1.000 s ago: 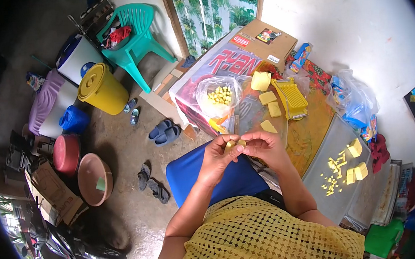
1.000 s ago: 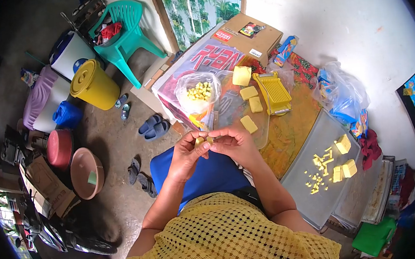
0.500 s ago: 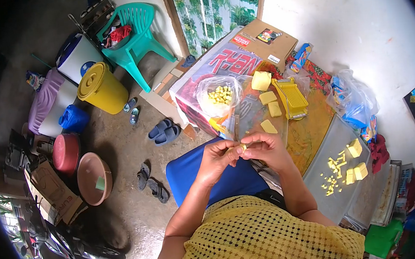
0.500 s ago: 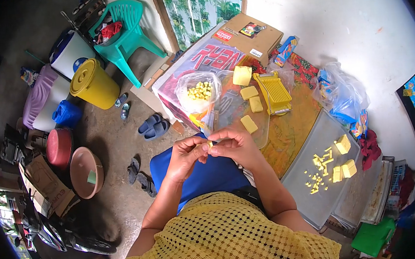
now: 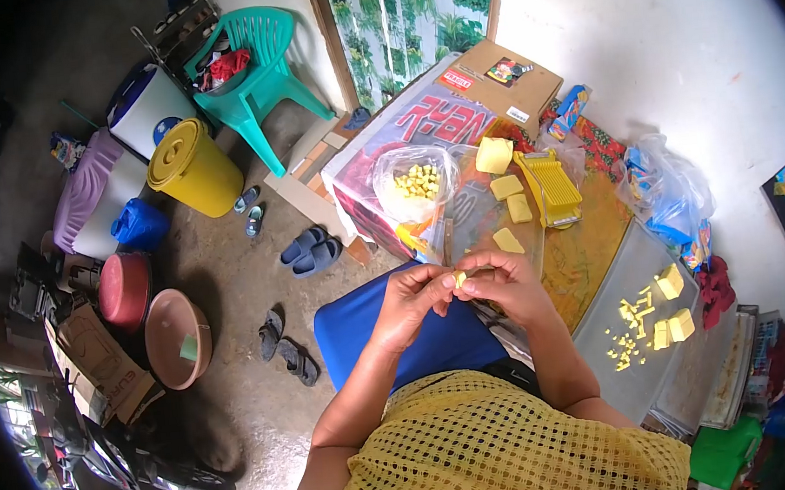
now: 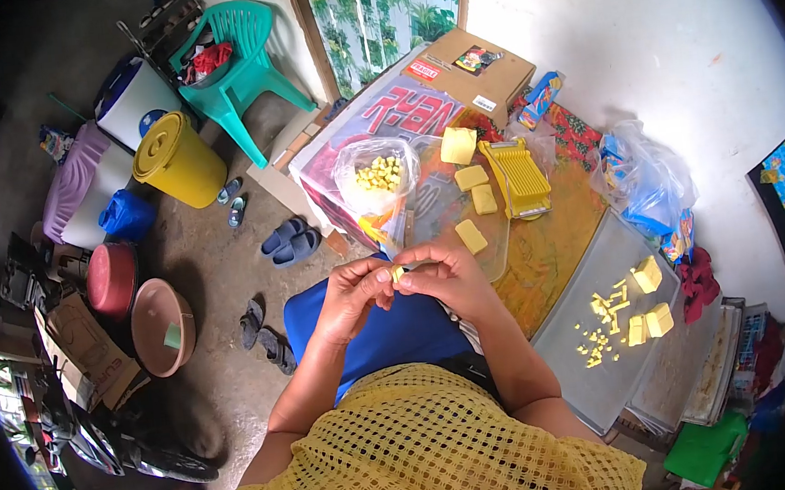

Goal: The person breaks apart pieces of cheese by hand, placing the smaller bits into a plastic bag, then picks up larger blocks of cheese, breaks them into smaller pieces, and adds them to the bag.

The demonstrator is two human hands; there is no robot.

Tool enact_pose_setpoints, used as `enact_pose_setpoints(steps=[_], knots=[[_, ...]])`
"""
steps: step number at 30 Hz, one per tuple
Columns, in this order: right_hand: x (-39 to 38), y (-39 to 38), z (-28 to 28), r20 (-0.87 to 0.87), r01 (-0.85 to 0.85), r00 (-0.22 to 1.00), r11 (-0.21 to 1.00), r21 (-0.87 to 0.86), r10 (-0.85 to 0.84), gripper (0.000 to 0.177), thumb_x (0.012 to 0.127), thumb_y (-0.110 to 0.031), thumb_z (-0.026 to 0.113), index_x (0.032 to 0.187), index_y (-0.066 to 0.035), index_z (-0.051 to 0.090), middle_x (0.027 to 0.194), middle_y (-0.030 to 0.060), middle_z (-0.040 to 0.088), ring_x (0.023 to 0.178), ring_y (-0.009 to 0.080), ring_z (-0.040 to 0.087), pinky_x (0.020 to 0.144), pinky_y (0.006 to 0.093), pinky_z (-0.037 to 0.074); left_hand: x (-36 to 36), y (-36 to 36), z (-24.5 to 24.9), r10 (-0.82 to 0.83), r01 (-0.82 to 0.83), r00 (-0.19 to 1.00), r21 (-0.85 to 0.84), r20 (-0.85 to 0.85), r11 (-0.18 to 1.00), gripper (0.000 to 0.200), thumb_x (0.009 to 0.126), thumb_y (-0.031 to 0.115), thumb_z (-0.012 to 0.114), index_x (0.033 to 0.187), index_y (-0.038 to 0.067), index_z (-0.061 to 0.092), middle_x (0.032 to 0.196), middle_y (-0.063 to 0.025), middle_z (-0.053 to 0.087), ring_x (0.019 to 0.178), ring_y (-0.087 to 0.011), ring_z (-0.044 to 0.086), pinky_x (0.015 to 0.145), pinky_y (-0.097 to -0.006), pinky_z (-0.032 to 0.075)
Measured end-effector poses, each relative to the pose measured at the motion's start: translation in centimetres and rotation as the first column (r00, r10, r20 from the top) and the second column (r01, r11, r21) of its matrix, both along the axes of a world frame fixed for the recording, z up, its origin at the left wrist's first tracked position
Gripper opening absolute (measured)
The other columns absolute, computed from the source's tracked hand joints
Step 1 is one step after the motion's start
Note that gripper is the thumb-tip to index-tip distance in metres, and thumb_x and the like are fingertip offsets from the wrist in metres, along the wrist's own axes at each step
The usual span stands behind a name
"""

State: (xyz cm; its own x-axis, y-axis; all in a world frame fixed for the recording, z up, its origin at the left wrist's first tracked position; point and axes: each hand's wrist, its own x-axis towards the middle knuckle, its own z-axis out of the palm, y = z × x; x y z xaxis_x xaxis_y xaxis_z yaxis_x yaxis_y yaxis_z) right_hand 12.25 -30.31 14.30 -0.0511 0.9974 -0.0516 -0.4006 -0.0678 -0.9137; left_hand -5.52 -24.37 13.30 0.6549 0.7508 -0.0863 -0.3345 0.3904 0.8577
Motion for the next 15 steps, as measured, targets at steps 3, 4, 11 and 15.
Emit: enact_pose_setpoints(steps=[3,4,11,15], knots=[[-0.24,-0.05,0.16,0.065,0.021,0.998,1.0,0.009,-0.022,0.028,0.083,-0.002,0.066,0.109,0.006,0.059,0.099,0.0128,0.065,0.088,0.0172,0.066,0.081,0.0287,0.054,0.34,-0.18,-0.35,0.052,-0.047,0.997,0.072,-0.061,0.996,0.02,0.086,0.014,0.067,0.096,-0.002,0.065,0.076,-0.005,0.065,0.058,-0.0071,0.053,0.053,-0.0196,0.043],[-0.25,-0.05,0.07,0.063,0.024,0.998,1.0,0.015,-0.025,0.028,0.083,-0.002,0.066,0.109,0.006,0.059,0.099,0.0125,0.065,0.088,0.0172,0.066,0.081,0.0285,0.054,0.34,-0.17,-0.34,0.046,-0.042,0.997,0.066,-0.061,0.997,0.02,0.085,0.014,0.067,0.096,-0.002,0.065,0.076,-0.0049,0.065,0.058,-0.0071,0.053,0.052,-0.0196,0.042],[0.14,0.06,-0.4,0.013,0.012,1.0,1.0,-0.001,-0.012,0.027,0.084,-0.002,0.065,0.109,0.004,0.059,0.1,0.01,0.064,0.088,0.0165,0.065,0.08,0.028,0.054,0.09,0.09,-0.51,0.018,-0.017,0.999,0.011,-0.049,1.0,0.019,0.086,0.014,0.067,0.097,-0.002,0.066,0.076,-0.005,0.064,0.058,-0.007,0.053,0.052,-0.0199,0.043],[0.14,0.18,-0.45,0.01,0.027,1.0,1.0,0.009,-0.027,0.027,0.084,-0.001,0.064,0.11,0.004,0.059,0.1,0.0086,0.063,0.09,0.0154,0.063,0.082,0.0279,0.053,0.19,0.22,-0.73,0.038,-0.039,0.997,-0.023,-0.06,0.999,0.016,0.086,0.01,0.065,0.095,-0.003,0.065,0.071,-0.0049,0.061,0.057,-0.0102,0.054,0.053,-0.023,0.045]])
